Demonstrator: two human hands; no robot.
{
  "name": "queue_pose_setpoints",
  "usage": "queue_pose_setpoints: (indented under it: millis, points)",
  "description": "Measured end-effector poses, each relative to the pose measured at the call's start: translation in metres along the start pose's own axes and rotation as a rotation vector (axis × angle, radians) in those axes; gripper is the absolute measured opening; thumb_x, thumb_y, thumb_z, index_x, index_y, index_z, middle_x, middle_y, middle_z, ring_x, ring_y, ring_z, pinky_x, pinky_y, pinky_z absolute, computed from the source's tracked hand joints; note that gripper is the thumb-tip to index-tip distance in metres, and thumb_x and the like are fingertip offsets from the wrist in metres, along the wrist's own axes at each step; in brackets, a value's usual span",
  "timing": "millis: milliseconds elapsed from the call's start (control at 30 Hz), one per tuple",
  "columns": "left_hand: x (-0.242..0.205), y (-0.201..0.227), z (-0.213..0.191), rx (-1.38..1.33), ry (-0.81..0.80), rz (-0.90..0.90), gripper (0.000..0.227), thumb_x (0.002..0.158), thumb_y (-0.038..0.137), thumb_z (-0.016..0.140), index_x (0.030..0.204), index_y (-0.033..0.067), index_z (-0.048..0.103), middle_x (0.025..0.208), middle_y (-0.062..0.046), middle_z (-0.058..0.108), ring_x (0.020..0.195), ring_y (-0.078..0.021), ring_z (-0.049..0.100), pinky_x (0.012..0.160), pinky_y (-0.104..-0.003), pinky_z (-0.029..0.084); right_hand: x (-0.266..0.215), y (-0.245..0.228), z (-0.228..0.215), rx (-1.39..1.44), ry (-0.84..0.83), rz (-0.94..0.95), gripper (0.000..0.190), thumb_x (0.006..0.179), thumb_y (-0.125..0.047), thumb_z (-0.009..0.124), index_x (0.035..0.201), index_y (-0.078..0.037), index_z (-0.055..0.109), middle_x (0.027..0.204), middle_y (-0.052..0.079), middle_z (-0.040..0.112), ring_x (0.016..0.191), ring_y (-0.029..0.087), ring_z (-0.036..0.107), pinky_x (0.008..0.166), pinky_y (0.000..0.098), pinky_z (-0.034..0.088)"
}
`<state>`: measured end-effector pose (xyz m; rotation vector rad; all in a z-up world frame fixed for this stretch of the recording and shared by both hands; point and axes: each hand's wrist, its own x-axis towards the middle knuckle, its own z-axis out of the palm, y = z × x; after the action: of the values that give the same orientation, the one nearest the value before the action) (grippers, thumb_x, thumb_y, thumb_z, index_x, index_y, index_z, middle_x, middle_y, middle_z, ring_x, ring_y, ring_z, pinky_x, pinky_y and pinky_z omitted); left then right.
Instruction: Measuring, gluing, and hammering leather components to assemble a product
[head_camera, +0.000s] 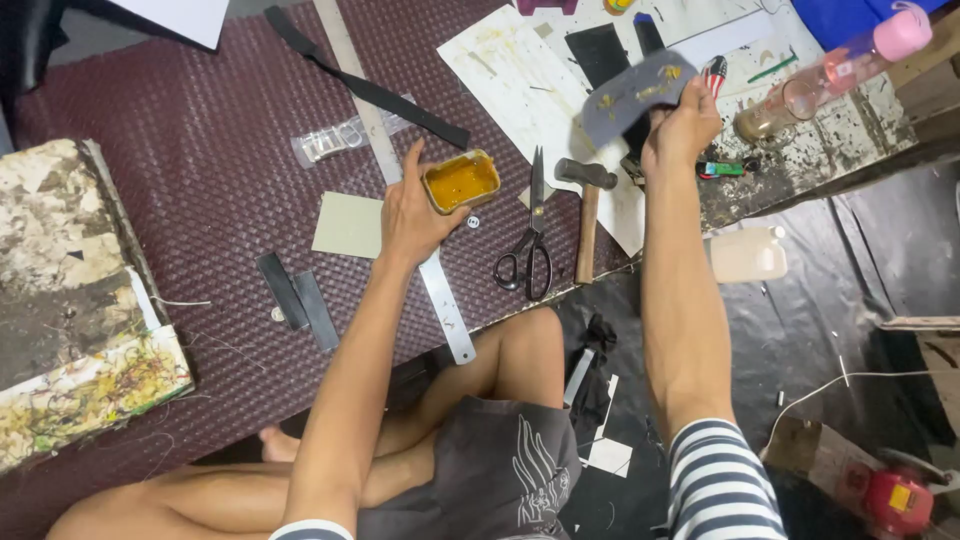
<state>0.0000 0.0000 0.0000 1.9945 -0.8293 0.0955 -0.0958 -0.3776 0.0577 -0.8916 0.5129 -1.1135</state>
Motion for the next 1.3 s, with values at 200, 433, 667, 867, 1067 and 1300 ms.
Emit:
queue_pose_setpoints:
  millis: [200, 433, 667, 867, 1067, 1300]
  points:
    - [-0.002, 0.003, -0.003, 0.019, -0.040, -0.052, 0.114, 0.061, 0.021, 0.096, 0.154, -0.0002, 0.033, 0.124, -0.018, 0.072, 0.101, -0.0362, 0.071, 0.092, -0.044, 0.055, -0.031, 0.006, 0.010, -0.352, -0.012, 0.204, 0.016, 0.097, 0.003, 0.058, 0.112, 0.002, 0.064, 0.109, 0.017, 0.069, 0.081, 0.019, 0.073, 0.066, 0.0188, 0.064]
    - [-0.011, 0.022, -0.026, -0.053, -0.212, -0.183, 0.134, 0.057, 0.018, 0.100, 0.161, 0.0029, 0.017, 0.157, -0.026, 0.046, 0.143, -0.0412, 0.046, 0.120, -0.058, 0.032, -0.146, 0.000, 0.021, -1.187, -0.372, -0.695, 0.050, 0.087, 0.009, 0.058, 0.136, 0.006, 0.047, 0.119, 0.022, 0.059, 0.095, 0.027, 0.064, 0.082, 0.0375, 0.060]
    - [-0.111, 0.048, -0.067, -0.050, 0.132, -0.006, 0.044, 0.082, -0.002, 0.076, 0.125, -0.0037, 0.063, 0.098, -0.011, 0.066, 0.080, -0.0198, 0.061, 0.072, -0.030, 0.052, -0.154, -0.006, -0.003, -1.189, -0.478, -0.494, 0.033, 0.089, -0.006, 0.069, 0.118, 0.008, 0.061, 0.092, 0.014, 0.071, 0.073, 0.024, 0.066, 0.067, 0.0328, 0.054]
    - [-0.146, 0.039, -0.068, -0.019, 0.077, -0.139, 0.031, 0.082, 0.006, 0.080, 0.112, 0.0018, 0.071, 0.064, 0.001, 0.058, 0.050, -0.0104, 0.046, 0.048, -0.024, 0.040, 0.003, -0.031, -0.081, -1.175, -0.027, -0.510, 0.032, 0.092, -0.002, 0.068, 0.120, 0.000, 0.054, 0.097, 0.007, 0.066, 0.076, 0.014, 0.065, 0.075, 0.0294, 0.057]
    - [-0.133, 0.046, -0.061, 0.162, -0.012, -0.183, 0.028, 0.077, 0.027, 0.084, 0.099, 0.0120, 0.076, 0.052, 0.007, 0.058, 0.043, -0.0105, 0.049, 0.045, -0.025, 0.039, 0.051, -0.025, -0.036, -1.254, -0.272, -0.485, 0.038, 0.098, -0.005, 0.064, 0.131, 0.005, 0.048, 0.111, 0.017, 0.066, 0.094, 0.025, 0.068, 0.081, 0.0366, 0.058]
    - [-0.141, 0.031, -0.058, 0.116, -0.012, -0.254, 0.036, 0.077, 0.023, 0.082, 0.107, 0.0094, 0.068, 0.051, 0.008, 0.052, 0.041, -0.0099, 0.047, 0.043, -0.026, 0.040, 0.211, 0.093, 0.036, -1.048, -0.298, -0.354, 0.085, 0.099, -0.020, 0.082, 0.152, 0.004, 0.019, 0.150, 0.027, 0.050, 0.130, 0.034, 0.065, 0.106, 0.0390, 0.059]
